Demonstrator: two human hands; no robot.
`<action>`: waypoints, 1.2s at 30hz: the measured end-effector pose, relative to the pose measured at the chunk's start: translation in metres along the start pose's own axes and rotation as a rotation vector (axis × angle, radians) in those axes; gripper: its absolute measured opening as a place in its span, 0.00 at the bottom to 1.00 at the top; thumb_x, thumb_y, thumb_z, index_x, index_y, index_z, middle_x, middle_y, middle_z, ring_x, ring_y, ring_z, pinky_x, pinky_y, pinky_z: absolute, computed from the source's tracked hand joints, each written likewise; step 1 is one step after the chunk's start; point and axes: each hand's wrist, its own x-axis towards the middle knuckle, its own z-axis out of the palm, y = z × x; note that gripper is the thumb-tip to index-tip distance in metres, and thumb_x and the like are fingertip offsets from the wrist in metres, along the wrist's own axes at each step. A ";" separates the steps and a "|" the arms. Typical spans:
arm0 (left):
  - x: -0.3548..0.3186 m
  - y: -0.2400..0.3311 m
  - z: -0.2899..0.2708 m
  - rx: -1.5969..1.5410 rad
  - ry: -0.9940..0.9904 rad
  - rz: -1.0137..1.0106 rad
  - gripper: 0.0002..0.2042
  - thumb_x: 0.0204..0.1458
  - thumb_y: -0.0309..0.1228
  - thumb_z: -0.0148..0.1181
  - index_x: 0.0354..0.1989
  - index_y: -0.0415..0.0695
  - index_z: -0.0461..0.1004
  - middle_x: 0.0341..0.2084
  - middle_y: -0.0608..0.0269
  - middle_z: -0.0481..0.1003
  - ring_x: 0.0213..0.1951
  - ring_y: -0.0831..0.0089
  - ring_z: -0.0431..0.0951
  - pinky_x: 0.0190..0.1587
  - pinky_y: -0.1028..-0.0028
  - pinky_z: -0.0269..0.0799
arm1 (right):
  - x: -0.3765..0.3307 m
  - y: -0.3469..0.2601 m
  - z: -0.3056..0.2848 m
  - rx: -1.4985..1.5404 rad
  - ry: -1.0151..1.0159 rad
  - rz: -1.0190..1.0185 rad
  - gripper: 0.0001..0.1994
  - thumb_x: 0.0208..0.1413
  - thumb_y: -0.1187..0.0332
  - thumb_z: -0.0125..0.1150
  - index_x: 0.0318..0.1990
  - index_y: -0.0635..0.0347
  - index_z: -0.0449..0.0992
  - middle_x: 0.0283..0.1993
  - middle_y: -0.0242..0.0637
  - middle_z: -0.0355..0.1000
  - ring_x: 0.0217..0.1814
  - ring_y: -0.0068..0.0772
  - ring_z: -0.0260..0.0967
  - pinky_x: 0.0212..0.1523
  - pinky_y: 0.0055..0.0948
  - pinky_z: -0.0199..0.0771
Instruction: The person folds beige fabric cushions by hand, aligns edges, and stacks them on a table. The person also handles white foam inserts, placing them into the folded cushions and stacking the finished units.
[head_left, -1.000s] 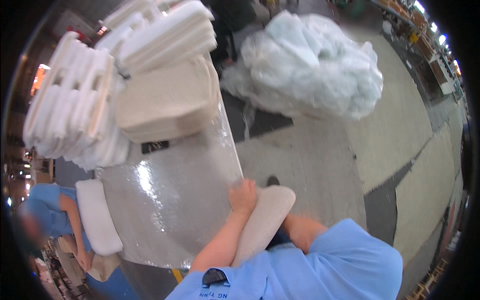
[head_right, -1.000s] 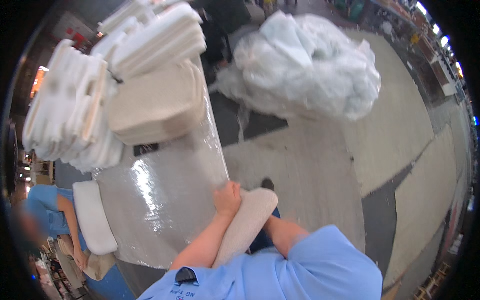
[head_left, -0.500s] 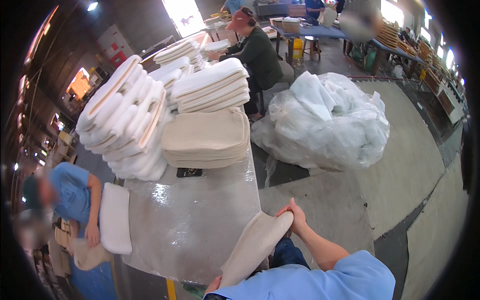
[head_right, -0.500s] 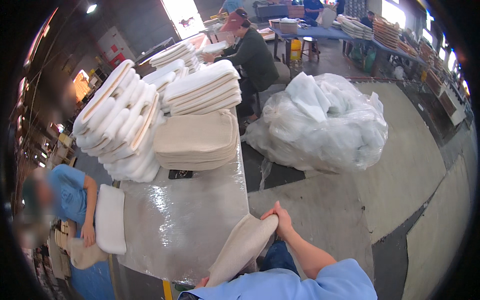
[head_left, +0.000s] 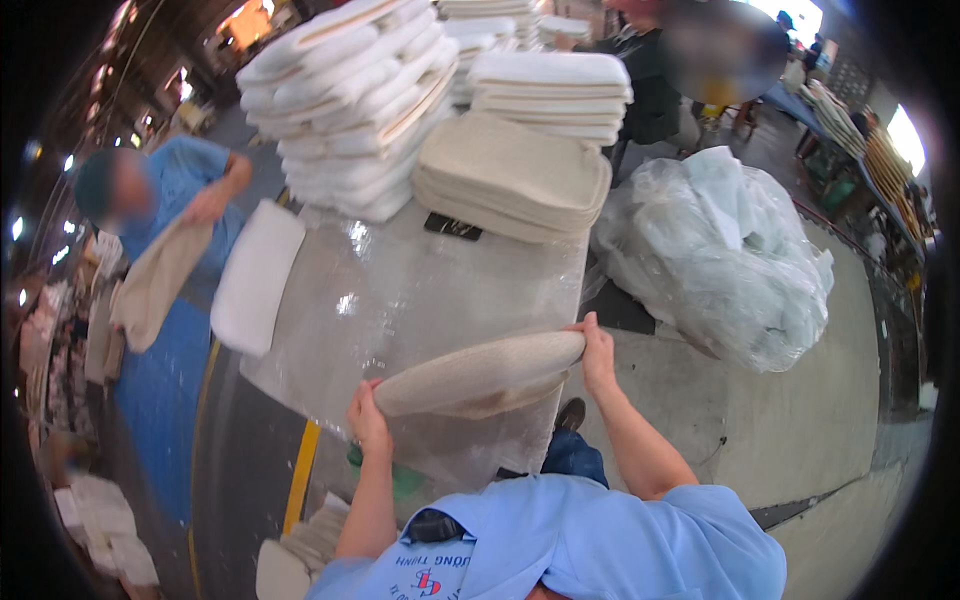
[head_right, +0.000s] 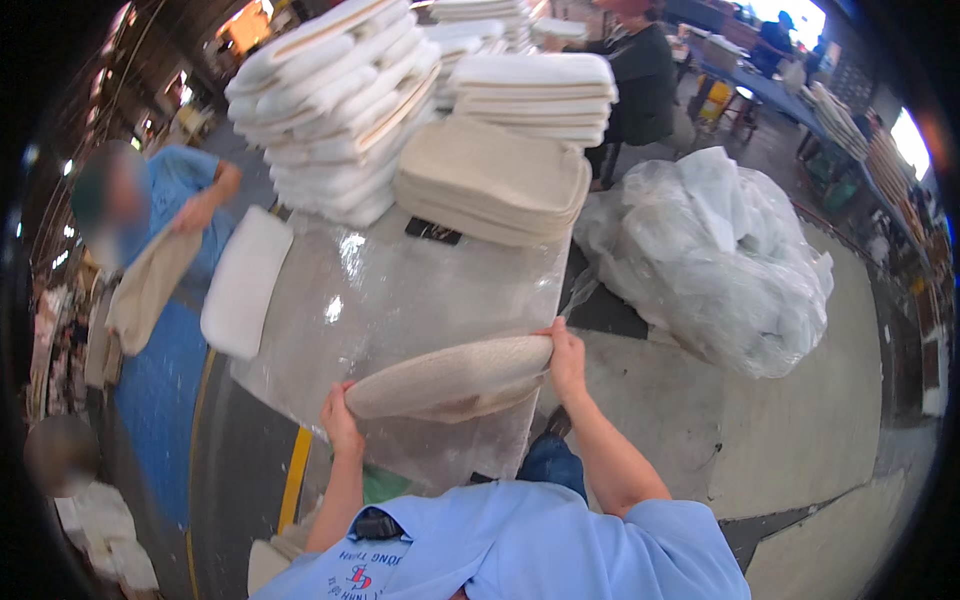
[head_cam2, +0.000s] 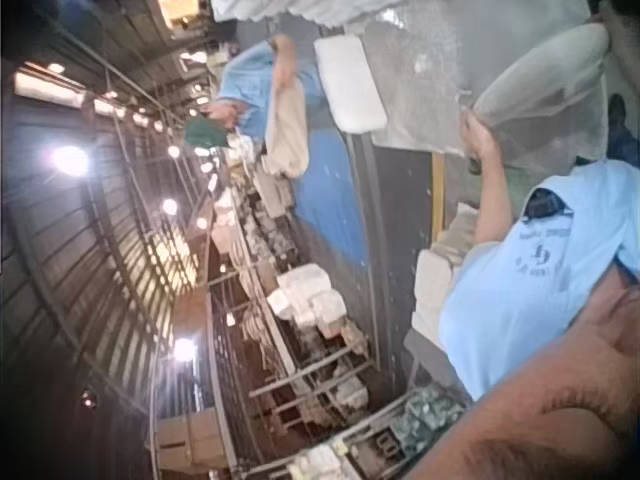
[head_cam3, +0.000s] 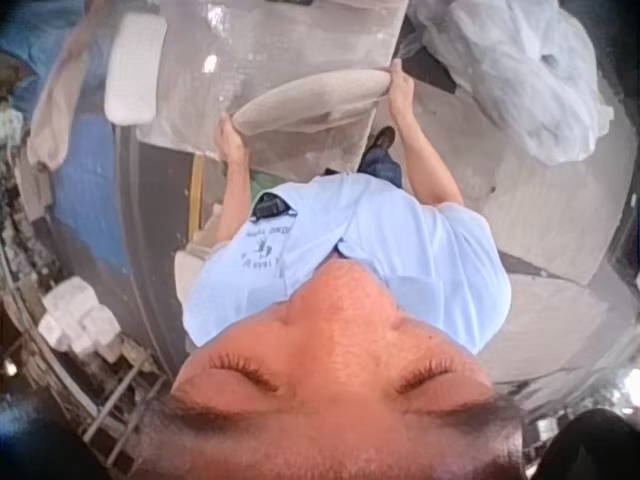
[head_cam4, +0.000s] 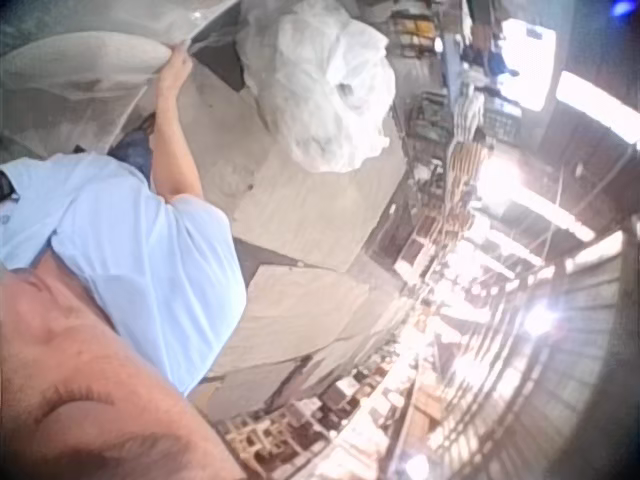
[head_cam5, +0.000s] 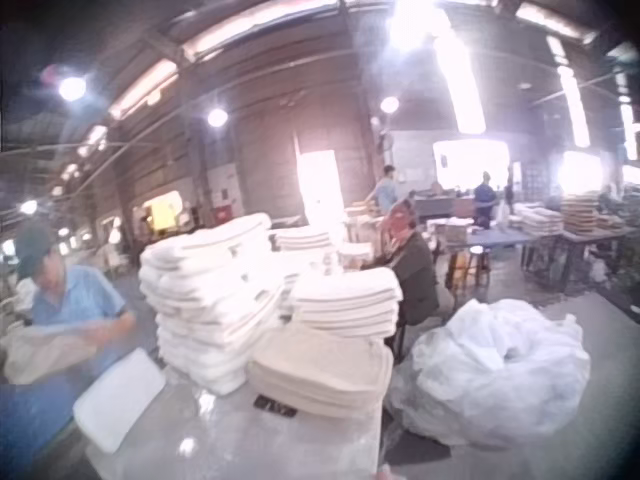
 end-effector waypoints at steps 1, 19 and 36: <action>-0.001 -0.007 0.000 -0.022 0.039 0.013 0.24 0.73 0.46 0.49 0.44 0.35 0.84 0.39 0.58 0.83 0.45 0.68 0.79 0.53 0.68 0.72 | 0.000 0.000 -0.002 -0.021 -0.011 0.017 0.37 0.76 0.41 0.41 0.39 0.68 0.86 0.37 0.39 0.83 0.41 0.27 0.75 0.45 0.29 0.73; 0.015 -0.050 -0.009 -0.545 0.051 -0.153 0.34 0.74 0.54 0.33 0.39 0.37 0.80 0.37 0.55 0.83 0.45 0.62 0.80 0.56 0.63 0.71 | 0.037 0.065 -0.039 -0.036 -0.215 0.206 0.33 0.76 0.45 0.42 0.46 0.69 0.84 0.51 0.45 0.83 0.56 0.36 0.77 0.64 0.35 0.69; -0.001 -0.009 0.019 0.487 0.253 0.539 0.19 0.71 0.38 0.50 0.31 0.40 0.79 0.28 0.53 0.77 0.34 0.54 0.78 0.40 0.59 0.71 | 0.001 -0.032 -0.027 -0.443 -0.565 -0.214 0.31 0.47 0.55 0.85 0.57 0.60 0.82 0.53 0.34 0.81 0.57 0.29 0.76 0.58 0.32 0.75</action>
